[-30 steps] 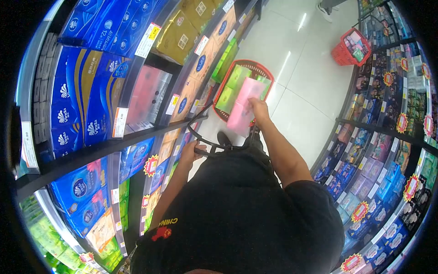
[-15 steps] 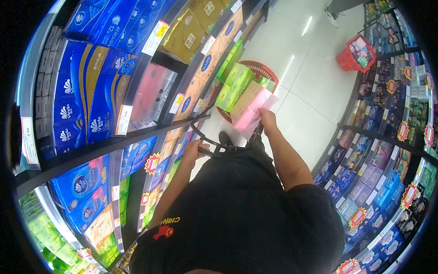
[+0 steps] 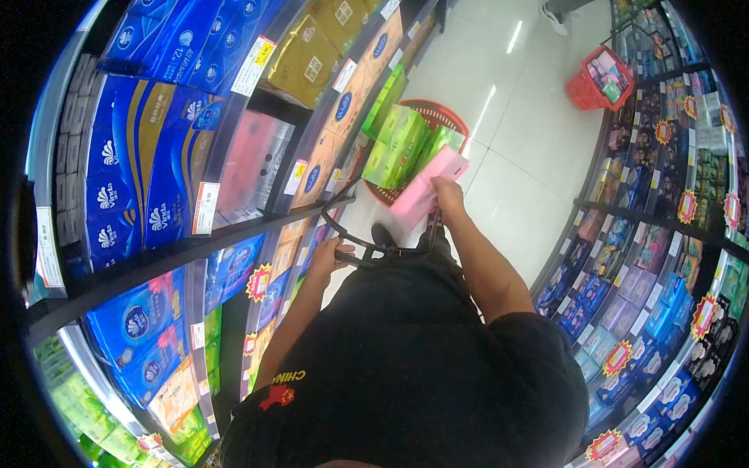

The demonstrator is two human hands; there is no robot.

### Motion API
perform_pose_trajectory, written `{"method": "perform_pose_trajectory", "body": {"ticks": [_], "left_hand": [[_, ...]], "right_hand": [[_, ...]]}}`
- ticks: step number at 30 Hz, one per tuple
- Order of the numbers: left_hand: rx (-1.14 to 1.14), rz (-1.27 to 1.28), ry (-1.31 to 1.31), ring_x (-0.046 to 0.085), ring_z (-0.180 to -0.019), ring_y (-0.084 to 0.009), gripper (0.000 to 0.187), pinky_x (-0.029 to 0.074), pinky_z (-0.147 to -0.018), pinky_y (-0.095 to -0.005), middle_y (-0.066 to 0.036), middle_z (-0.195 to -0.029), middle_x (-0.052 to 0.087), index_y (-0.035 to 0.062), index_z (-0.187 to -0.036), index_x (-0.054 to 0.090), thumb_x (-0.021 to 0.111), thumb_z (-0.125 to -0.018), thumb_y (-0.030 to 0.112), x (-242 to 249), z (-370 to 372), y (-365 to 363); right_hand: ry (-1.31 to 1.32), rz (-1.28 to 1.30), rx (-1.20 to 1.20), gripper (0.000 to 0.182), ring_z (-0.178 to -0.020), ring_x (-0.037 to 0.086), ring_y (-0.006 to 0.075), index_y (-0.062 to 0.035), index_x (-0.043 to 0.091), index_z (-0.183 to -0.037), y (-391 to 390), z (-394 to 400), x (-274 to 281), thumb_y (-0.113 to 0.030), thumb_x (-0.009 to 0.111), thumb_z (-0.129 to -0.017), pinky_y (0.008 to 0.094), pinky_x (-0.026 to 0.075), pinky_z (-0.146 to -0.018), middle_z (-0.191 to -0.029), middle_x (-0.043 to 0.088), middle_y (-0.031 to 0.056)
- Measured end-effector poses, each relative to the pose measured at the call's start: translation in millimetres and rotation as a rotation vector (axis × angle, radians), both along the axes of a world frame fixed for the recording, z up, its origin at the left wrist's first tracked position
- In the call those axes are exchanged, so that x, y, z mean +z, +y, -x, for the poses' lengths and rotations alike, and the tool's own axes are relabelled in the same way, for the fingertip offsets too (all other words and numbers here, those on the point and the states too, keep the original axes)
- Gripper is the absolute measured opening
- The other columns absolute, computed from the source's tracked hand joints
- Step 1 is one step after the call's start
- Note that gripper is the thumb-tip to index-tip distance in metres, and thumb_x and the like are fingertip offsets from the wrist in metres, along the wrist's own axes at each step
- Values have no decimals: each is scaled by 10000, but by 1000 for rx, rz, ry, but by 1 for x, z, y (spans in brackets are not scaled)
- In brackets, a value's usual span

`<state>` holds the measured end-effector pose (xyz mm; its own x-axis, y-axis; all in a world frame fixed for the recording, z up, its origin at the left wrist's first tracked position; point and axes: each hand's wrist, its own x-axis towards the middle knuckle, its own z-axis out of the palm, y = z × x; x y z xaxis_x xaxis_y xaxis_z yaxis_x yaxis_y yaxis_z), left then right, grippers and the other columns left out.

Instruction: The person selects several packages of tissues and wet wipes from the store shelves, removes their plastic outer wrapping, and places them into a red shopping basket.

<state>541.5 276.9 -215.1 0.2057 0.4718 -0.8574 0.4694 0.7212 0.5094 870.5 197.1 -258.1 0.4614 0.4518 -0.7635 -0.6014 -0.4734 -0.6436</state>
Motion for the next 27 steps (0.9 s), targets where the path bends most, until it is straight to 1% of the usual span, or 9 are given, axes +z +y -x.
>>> {"method": "perform_pose_trajectory", "body": {"ticks": [2, 9, 12, 15, 18, 21, 23, 25, 27], "left_hand": [[-4, -1, 7, 688, -876, -233, 341, 532, -761, -378, -140, -1007, 718, 41, -1145, 549, 433, -970, 309, 2, 0, 1], [20, -3, 22, 690, -874, -231, 345, 530, -760, -369, -144, -1004, 717, 38, -1142, 552, 435, -966, 310, 6, 2, -3], [26, -4, 23, 691, -876, -229, 348, 532, -749, -369, -147, -1000, 717, 36, -1143, 553, 436, -966, 312, 3, 2, -4], [30, 3, 29, 693, -864, -229, 352, 534, -728, -366, -149, -999, 716, 34, -1146, 553, 435, -965, 312, 1, 2, -3], [27, 6, 48, 695, -848, -237, 351, 538, -724, -368, -151, -995, 715, 32, -1147, 552, 433, -965, 308, 5, 0, -4], [26, 0, 73, 698, -840, -243, 341, 547, -728, -369, -156, -987, 714, 31, -1143, 550, 427, -970, 297, 7, 1, -5], [34, -4, 82, 697, -833, -238, 332, 546, -716, -359, -156, -981, 714, 28, -1139, 549, 432, -975, 291, 4, 3, -6], [50, -4, 81, 695, -822, -226, 323, 538, -690, -340, -150, -975, 714, 22, -1134, 549, 448, -981, 288, 1, 4, -7], [73, 3, 82, 696, -814, -228, 321, 541, -677, -333, -157, -971, 713, 14, -1136, 543, 445, -984, 279, -2, 4, -7]], "right_hand": [[-38, -1, 14, 258, -855, 541, 193, -55, 617, -923, 5, -7, -5, -297, 619, -833, 383, 428, -798, -897, 592, 49], [-101, -45, -25, 247, -765, 531, 173, -21, 616, -882, 8, -13, -7, -264, 618, -836, 315, 424, -741, -813, 602, 56], [-143, -110, 51, 241, -754, 544, 174, -20, 621, -855, 12, -19, -7, -260, 618, -834, 314, 426, -730, -791, 601, 59], [-170, -127, 39, 226, -720, 554, 173, -17, 621, -830, 28, -19, -8, -243, 605, -838, 307, 428, -716, -772, 603, 60], [-262, -135, 58, 216, -688, 558, 184, -14, 624, -839, 43, -20, -40, -227, 589, -845, 310, 434, -690, -779, 613, 66], [-110, -30, 130, 227, -693, 566, 196, -12, 629, -830, 60, -40, -59, -231, 579, -856, 323, 444, -675, -794, 622, 79], [-392, -131, 254, 225, -698, 571, 201, -2, 630, -826, 69, -50, -118, -213, 562, -866, 336, 448, -667, -791, 621, 90], [-558, -136, 354, 213, -702, 574, 204, 10, 628, -829, 74, -50, -114, -183, 549, -873, 348, 453, -669, -790, 619, 100], [-607, -49, 438, 187, -703, 574, 204, 24, 622, -839, 82, -55, -98, -139, 539, -877, 360, 459, -681, -794, 616, 110]]}}
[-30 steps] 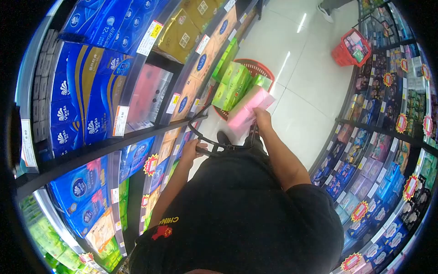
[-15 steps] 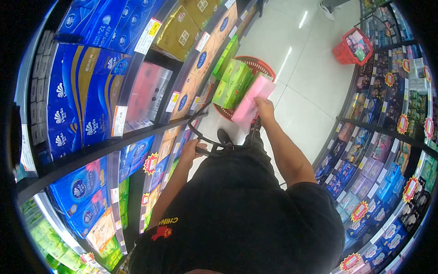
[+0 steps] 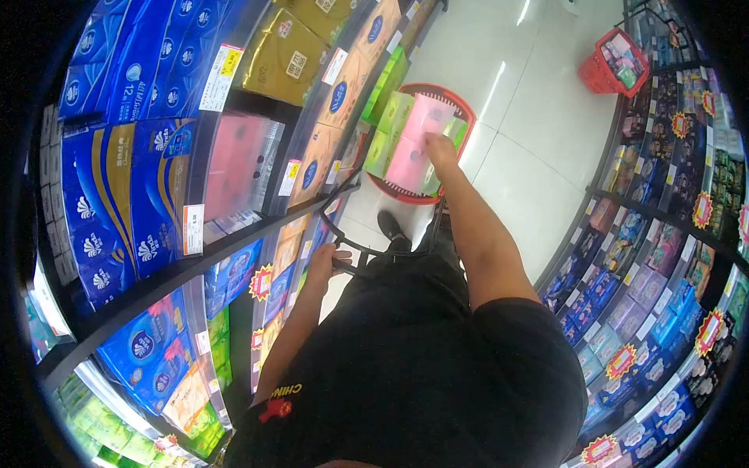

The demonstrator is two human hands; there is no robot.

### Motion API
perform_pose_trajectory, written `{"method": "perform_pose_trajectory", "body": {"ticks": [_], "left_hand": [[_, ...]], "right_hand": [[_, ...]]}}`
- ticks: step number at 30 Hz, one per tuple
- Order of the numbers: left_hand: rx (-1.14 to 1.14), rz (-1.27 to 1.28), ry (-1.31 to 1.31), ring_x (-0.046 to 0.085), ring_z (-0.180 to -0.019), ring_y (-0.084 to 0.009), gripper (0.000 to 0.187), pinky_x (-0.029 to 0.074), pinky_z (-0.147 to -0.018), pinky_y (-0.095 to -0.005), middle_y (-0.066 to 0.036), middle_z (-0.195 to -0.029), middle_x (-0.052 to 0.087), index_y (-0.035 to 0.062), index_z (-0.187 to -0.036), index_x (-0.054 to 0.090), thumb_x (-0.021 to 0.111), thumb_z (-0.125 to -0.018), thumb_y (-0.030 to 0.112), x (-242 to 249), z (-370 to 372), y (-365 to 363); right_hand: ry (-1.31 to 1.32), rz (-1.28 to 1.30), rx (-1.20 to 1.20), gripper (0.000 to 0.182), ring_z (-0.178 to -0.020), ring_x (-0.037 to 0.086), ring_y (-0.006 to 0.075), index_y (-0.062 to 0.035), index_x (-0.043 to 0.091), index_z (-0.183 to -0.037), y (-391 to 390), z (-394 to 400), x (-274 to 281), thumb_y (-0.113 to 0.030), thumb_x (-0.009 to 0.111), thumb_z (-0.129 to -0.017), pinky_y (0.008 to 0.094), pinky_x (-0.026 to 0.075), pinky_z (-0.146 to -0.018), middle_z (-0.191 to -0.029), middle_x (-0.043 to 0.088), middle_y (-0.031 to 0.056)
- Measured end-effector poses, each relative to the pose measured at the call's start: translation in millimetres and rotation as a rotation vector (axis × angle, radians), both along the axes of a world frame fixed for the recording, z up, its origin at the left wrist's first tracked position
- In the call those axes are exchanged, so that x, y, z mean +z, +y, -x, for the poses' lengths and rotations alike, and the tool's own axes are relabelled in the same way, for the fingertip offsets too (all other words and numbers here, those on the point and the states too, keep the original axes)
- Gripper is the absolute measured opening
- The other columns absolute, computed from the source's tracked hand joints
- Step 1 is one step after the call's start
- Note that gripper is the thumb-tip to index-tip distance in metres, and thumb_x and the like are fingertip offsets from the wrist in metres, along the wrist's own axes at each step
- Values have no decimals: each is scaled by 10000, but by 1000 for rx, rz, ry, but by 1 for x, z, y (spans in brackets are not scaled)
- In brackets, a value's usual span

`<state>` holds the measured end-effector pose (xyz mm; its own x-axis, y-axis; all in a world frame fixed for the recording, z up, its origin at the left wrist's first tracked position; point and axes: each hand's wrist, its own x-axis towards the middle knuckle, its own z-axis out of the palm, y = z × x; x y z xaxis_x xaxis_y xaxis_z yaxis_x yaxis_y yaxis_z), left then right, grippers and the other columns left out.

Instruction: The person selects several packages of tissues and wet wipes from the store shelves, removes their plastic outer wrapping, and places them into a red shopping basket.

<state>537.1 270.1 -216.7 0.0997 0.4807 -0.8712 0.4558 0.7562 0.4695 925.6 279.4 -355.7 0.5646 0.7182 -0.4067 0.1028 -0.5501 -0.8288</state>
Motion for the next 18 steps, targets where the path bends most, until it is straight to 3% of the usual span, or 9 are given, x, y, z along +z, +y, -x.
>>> {"method": "perform_pose_trajectory", "body": {"ticks": [3, 6, 12, 18], "left_hand": [[24, -7, -9, 697, -803, -231, 320, 550, -662, -329, -169, -963, 709, -2, -1139, 533, 444, -986, 265, 1, -3, 0], [55, -16, -24, 698, -792, -236, 318, 561, -658, -331, -182, -958, 704, -15, -1145, 526, 445, -986, 249, 2, -7, 0], [53, -22, -18, 699, -787, -245, 317, 560, -660, -333, -189, -956, 701, -20, -1152, 528, 446, -985, 236, 6, -15, 0], [63, -29, -16, 699, -786, -243, 313, 550, -675, -337, -182, -948, 704, -21, -1142, 536, 443, -986, 234, 7, -17, 1]], "right_hand": [[339, 51, -252, 137, -708, 565, 200, 36, 612, -875, 6, -1, 12, -80, 540, -878, 373, 465, -692, -802, 606, 122], [106, 92, 2, 130, -732, 552, 194, 39, 611, -871, -1, -3, 31, -76, 550, -875, 375, 458, -696, -805, 596, 114], [620, -80, -381, 198, -767, 535, 165, -8, 616, -790, 15, 12, 62, -193, 581, -853, 345, 444, -660, -761, 559, 89], [468, -59, -419, 264, -628, 541, 196, -24, 573, -660, 2, -4, 16, -199, 497, -843, 356, 434, -624, -669, 565, 84]]}}
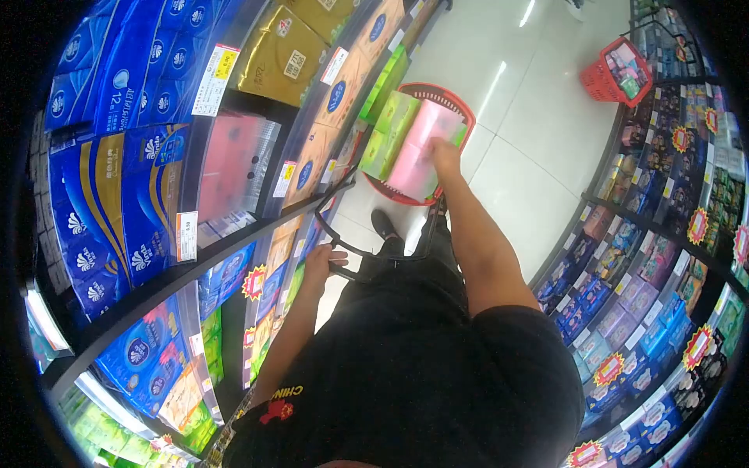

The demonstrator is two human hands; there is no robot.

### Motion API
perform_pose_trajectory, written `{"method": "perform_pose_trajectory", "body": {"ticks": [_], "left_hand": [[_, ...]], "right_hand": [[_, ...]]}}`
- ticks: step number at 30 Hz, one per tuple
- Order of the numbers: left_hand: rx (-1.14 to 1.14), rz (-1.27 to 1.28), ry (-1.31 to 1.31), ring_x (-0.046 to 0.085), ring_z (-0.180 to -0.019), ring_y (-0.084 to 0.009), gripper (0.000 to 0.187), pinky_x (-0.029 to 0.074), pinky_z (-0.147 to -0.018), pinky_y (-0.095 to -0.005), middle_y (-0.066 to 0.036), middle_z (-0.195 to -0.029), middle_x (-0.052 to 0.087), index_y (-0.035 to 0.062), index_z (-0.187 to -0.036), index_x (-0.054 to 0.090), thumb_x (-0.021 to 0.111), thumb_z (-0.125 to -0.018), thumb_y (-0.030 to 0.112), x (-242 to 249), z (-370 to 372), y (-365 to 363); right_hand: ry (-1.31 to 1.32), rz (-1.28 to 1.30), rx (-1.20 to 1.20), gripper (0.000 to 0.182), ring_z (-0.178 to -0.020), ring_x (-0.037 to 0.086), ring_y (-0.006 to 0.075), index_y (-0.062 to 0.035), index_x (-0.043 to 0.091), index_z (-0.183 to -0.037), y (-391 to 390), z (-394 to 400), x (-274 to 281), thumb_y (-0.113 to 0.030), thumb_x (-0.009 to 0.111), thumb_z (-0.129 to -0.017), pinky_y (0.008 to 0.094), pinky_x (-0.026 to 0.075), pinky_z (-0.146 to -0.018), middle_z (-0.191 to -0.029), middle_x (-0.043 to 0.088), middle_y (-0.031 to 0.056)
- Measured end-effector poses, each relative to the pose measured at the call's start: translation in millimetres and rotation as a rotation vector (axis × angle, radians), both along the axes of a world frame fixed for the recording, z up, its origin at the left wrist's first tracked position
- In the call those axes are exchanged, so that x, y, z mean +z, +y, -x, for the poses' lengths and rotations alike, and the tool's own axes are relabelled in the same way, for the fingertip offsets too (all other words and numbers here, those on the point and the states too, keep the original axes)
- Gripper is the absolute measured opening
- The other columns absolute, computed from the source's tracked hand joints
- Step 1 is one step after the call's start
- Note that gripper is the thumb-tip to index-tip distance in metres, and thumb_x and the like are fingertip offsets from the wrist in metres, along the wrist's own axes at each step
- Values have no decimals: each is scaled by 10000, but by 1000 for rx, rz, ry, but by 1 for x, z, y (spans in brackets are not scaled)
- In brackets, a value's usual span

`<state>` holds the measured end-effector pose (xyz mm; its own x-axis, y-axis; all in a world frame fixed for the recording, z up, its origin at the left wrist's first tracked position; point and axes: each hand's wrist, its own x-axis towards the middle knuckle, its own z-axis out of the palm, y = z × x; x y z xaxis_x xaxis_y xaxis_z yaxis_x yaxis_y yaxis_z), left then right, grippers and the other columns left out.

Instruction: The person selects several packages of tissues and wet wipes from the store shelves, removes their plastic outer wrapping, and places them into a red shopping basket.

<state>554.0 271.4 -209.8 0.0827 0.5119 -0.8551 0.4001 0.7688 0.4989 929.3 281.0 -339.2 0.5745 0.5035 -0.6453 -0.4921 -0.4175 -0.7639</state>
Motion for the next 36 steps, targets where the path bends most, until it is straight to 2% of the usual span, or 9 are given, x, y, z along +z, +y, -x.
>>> {"method": "perform_pose_trajectory", "body": {"ticks": [4, 7, 10, 16, 22, 25, 28, 31, 36], "left_hand": [[-12, -17, 7, 699, -781, -241, 315, 542, -658, -332, -179, -947, 705, -22, -1143, 539, 444, -986, 234, 0, -1, 1], [7, -3, 13, 698, -769, -232, 315, 536, -642, -328, -174, -942, 705, -26, -1143, 538, 443, -987, 231, -3, -1, 0], [5, -5, -4, 696, -760, -226, 314, 535, -634, -323, -173, -936, 703, -30, -1143, 537, 441, -988, 226, -6, 1, 1], [0, -16, -14, 694, -756, -239, 314, 539, -632, -325, -184, -933, 695, -32, -1137, 538, 442, -987, 227, -8, 0, 4], [-8, -25, -11, 693, -751, -233, 311, 538, -621, -319, -185, -934, 694, -32, -1140, 534, 443, -985, 221, -6, -2, 6], [-8, -20, -15, 694, -756, -231, 312, 536, -620, -318, -184, -932, 695, -32, -1145, 533, 438, -989, 220, -7, 0, 5], [-22, -25, -4, 694, -760, -231, 313, 534, -618, -312, -185, -928, 695, -33, -1150, 531, 432, -995, 220, -9, 2, 3], [-7, -35, -15, 694, -761, -232, 316, 534, -617, -311, -189, -930, 693, -33, -1157, 528, 425, -1001, 222, -9, 6, 2], [0, -41, -14, 691, -750, -240, 310, 542, -616, -324, -192, -923, 687, -37, -1145, 526, 430, -1002, 220, -9, 8, 3]], "right_hand": [[-277, 148, 224, 302, -593, 582, 223, -5, 597, -663, -9, -28, -43, -214, 480, -846, 351, 446, -624, -618, 611, 111], [-287, 181, 238, 441, -690, 640, 331, 29, 650, -688, -13, -34, -51, -346, 471, -839, 413, 477, -727, -665, 647, 181], [-210, 151, 244, 337, -585, 579, 219, 9, 614, -700, -16, -34, -36, -247, 477, -870, 344, 449, -621, -612, 603, 109], [-163, 132, 284, 428, -641, 636, 247, 4, 650, -625, -17, -33, -25, -322, 480, -845, 357, 480, -687, -626, 651, 136], [-192, 53, 333, 362, -612, 579, 201, -4, 617, -662, -16, -23, -24, -264, 478, -873, 339, 450, -622, -603, 593, 97], [-246, 239, 412, 514, -749, 648, 357, -8, 678, -721, -14, -19, -22, -399, 390, -889, 421, 487, -796, -702, 662, 190], [-741, 345, 672, 554, -877, 640, 442, 24, 681, -824, -14, -9, -47, -432, 379, -913, 479, 470, -871, -838, 673, 251], [-471, 382, 571, 589, -967, 605, 487, 54, 670, -899, -9, 1, -34, -446, 361, -930, 516, 446, -919, -964, 646, 300], [-605, 417, 652, 563, -966, 619, 468, 67, 667, -953, -7, 10, -42, -417, 383, -928, 481, 470, -907, -978, 642, 323]]}}
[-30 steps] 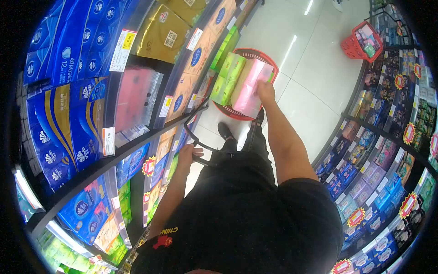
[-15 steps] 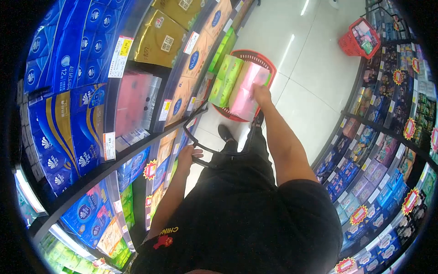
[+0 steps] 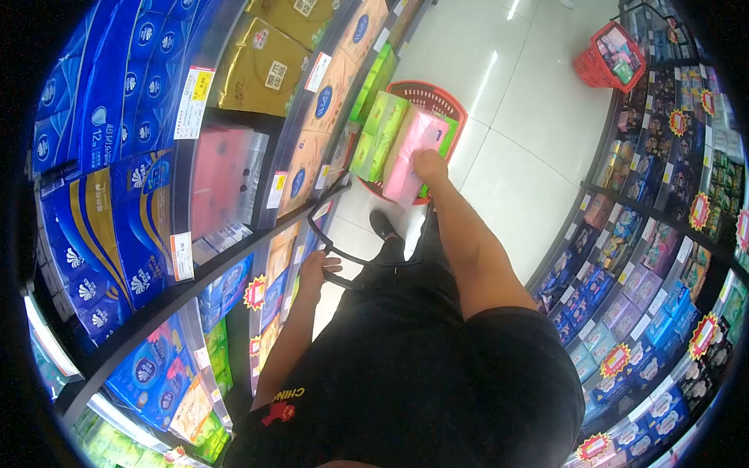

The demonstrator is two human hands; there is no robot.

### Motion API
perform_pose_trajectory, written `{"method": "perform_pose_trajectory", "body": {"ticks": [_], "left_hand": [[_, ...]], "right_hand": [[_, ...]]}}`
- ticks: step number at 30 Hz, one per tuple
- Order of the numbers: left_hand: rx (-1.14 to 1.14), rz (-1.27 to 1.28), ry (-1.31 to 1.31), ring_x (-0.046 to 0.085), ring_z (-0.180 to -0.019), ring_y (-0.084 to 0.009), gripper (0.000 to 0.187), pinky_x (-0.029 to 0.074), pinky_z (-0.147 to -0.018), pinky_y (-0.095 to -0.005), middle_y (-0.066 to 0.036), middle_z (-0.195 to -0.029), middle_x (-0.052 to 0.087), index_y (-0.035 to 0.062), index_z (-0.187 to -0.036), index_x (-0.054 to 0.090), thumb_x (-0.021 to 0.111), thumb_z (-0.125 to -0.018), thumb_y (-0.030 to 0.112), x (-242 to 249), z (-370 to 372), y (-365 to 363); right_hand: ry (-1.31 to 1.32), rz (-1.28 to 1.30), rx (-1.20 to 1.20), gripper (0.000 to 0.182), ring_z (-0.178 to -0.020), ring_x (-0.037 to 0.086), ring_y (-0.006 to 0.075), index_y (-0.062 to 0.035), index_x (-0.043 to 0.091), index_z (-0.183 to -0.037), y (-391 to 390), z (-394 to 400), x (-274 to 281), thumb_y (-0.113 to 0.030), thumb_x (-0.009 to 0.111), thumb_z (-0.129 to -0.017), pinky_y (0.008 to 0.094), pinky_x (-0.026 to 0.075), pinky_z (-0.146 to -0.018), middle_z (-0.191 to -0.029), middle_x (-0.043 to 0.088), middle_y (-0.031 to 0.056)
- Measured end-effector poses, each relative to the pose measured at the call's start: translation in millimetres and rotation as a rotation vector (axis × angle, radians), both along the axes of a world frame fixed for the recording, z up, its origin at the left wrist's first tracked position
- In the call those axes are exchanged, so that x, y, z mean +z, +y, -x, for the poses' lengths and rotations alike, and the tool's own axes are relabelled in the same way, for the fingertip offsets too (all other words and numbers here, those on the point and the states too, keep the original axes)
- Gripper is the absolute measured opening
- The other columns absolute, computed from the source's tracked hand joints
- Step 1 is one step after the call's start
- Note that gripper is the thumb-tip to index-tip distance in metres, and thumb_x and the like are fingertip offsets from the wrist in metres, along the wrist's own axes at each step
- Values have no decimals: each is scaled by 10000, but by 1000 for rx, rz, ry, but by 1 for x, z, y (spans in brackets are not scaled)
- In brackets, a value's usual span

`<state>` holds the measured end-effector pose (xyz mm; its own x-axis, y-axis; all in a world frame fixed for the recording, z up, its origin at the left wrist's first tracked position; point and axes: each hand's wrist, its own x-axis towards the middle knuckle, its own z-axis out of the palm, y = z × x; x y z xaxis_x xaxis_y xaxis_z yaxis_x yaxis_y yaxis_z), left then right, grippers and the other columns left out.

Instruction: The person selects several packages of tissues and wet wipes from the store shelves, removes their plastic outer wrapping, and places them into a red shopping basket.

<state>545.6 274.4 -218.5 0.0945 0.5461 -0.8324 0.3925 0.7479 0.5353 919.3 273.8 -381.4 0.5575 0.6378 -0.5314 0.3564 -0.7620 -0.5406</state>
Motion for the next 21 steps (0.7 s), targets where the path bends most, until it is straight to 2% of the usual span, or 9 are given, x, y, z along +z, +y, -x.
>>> {"method": "perform_pose_trajectory", "body": {"ticks": [2, 5, 8, 11, 14, 17, 20, 21], "left_hand": [[5, 3, -2, 690, -745, -242, 306, 544, -612, -328, -192, -917, 686, -39, -1139, 525, 433, -1001, 219, 3, -3, 2], [-2, 9, 8, 689, -739, -244, 304, 544, -607, -329, -193, -910, 686, -41, -1134, 524, 435, -1001, 217, 9, -8, 4], [-9, 12, 8, 689, -737, -244, 306, 543, -607, -327, -195, -910, 686, -42, -1134, 524, 433, -1001, 218, 5, -6, 4], [-15, 9, 6, 689, -734, -243, 310, 542, -612, -325, -197, -908, 686, -43, -1133, 525, 431, -1000, 221, 4, -5, 4], [-21, 0, 13, 689, -730, -242, 316, 539, -614, -324, -197, -905, 687, -45, -1139, 527, 430, -999, 222, 5, -7, 4], [-32, -6, 33, 689, -726, -243, 323, 537, -613, -324, -198, -902, 688, -51, -1144, 527, 429, -998, 220, 10, -12, 5], [-38, -11, 32, 688, -718, -244, 327, 540, -607, -323, -198, -891, 688, -60, -1147, 523, 430, -997, 215, 9, -12, 4], [-37, -13, 34, 688, -712, -245, 327, 543, -602, -323, -198, -884, 688, -63, -1146, 520, 432, -996, 214, 11, -13, 3]], "right_hand": [[-53, -56, 102, 570, -976, 614, 471, 63, 669, -965, -8, -2, -51, -419, 366, -938, 495, 460, -914, -971, 637, 329], [37, 27, -17, 575, -984, 607, 479, 57, 670, -963, -4, -4, -6, -418, 348, -944, 504, 452, -921, -976, 626, 339], [37, 4, 28, 580, -987, 603, 481, 71, 670, -946, -2, -5, 20, -411, 349, -933, 500, 450, -926, -981, 617, 350], [62, 84, 51, 552, -1004, 601, 460, 48, 662, -964, -1, -8, 23, -395, 333, -955, 513, 452, -920, -1039, 629, 304], [62, 58, 21, 553, -998, 604, 455, 47, 663, -951, -5, -10, 13, -398, 334, -955, 514, 450, -923, -1038, 630, 304], [117, 56, -20, 603, -1014, 607, 465, 88, 671, -960, -6, -11, 14, -433, 374, -901, 479, 457, -927, -989, 625, 346], [56, -10, 164, 584, -1002, 611, 462, 66, 680, -960, -4, -7, 33, -432, 379, -912, 486, 460, -920, -1004, 637, 319], [51, -3, 130, 578, -995, 614, 458, 57, 683, -959, -3, -4, 28, -432, 378, -917, 490, 462, -917, -1006, 641, 309]]}}
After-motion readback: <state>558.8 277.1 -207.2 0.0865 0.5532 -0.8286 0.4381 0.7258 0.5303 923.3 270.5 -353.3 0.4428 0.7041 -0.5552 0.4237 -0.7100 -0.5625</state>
